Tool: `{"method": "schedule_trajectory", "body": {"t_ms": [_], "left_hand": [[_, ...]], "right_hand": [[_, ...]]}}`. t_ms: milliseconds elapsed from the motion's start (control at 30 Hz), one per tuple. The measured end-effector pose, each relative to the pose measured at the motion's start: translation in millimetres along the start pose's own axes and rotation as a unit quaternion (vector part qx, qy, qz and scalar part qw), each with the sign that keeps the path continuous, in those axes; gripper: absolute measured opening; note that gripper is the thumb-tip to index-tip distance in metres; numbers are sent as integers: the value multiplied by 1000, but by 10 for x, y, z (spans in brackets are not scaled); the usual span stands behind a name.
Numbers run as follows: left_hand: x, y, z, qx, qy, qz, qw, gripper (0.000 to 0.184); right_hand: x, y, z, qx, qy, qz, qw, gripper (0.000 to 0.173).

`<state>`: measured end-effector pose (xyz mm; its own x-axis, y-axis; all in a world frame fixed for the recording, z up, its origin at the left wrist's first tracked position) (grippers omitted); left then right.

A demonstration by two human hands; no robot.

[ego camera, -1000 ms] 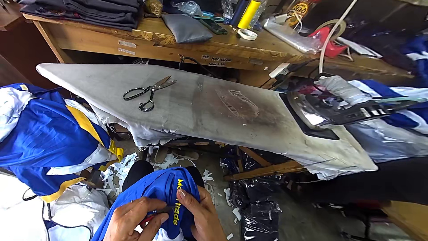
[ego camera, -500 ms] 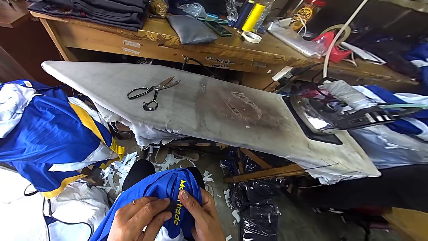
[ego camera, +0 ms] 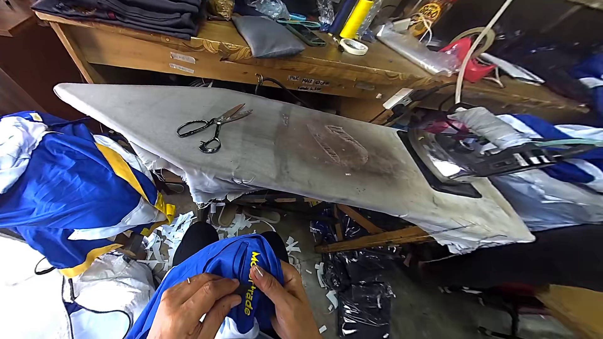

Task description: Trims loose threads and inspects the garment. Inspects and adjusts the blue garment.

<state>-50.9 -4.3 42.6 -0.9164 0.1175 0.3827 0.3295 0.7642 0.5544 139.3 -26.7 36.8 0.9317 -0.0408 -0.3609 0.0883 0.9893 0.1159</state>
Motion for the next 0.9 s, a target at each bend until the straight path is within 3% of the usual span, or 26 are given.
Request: {"method": "schedule_trajectory", "body": {"t_ms": [167,500,900], "left_hand": [[73,0,2,45,8,0,999,22],[133,-28,-4,25,-4,57,998,22],[133,-56,-57,40,4,69,997,23]], "right_hand": [[22,27,10,-10,-2,16,1000,15],[61,51,40,-8,-35,-12,999,13],[43,39,47,17,-53,-17,998,14]]}}
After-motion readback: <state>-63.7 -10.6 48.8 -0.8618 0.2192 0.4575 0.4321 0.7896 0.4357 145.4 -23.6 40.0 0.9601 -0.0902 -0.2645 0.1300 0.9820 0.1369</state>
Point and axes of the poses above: each hand's wrist, its own y-axis towards the middle knuckle, its own x-axis out of the back of the hand, z = x × y, the point moved 1 cm from there along y, towards the middle knuckle, and after that the axes turned 3 degrees about -z, right-handed, at the moved point
